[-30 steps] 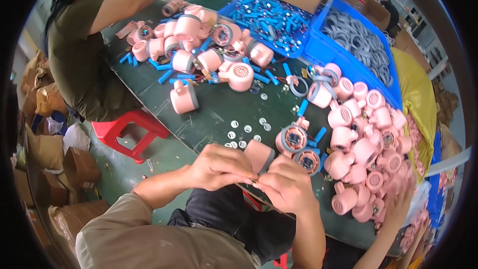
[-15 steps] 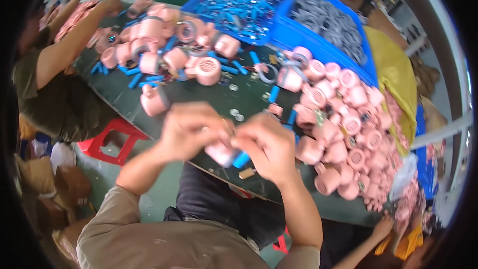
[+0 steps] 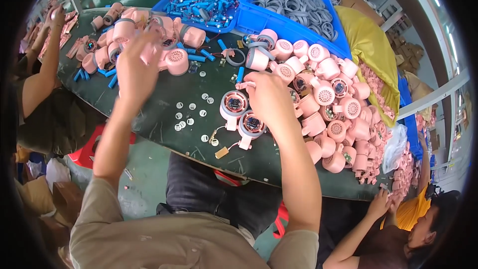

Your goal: The person assembles small portable fans by hand, installing a battery and a circuit board into a plastic casing, then closing the casing.

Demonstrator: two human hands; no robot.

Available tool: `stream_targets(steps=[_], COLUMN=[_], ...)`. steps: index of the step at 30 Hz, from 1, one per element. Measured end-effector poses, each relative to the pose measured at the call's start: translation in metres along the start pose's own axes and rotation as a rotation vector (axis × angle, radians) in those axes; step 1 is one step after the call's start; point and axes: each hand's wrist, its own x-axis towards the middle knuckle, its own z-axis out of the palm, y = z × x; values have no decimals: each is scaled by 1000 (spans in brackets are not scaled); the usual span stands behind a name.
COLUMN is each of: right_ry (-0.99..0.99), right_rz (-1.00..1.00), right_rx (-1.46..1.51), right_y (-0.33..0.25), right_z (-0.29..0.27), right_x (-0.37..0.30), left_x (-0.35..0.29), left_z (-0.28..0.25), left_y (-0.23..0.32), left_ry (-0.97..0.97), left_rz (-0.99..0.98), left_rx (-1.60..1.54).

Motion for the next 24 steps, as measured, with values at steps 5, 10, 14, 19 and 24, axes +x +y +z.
stream_targets(steps=[5,10,14,19,24], right_ry=[-284,-632,-657,-651,-491], right_rz=[-88,-263,-376,-492,-285], right_rx=[-527,-767,-585,-483,-216], right_y=[-11,-14,17,33,26], right_z=[12,27,23,15,9], right_x=[41,71,69,68,56], left_x=[-99,-137,-130,-122,-104], left_z=[-2,9,0,-2,-5], left_y=[71,78,65,36,17], left_ry=[-406,-423,-351,-274,-336], left_rz=[-46,-21,-203,-660,-816], left_rx=[-278,-256,-442,-1095,-1357])
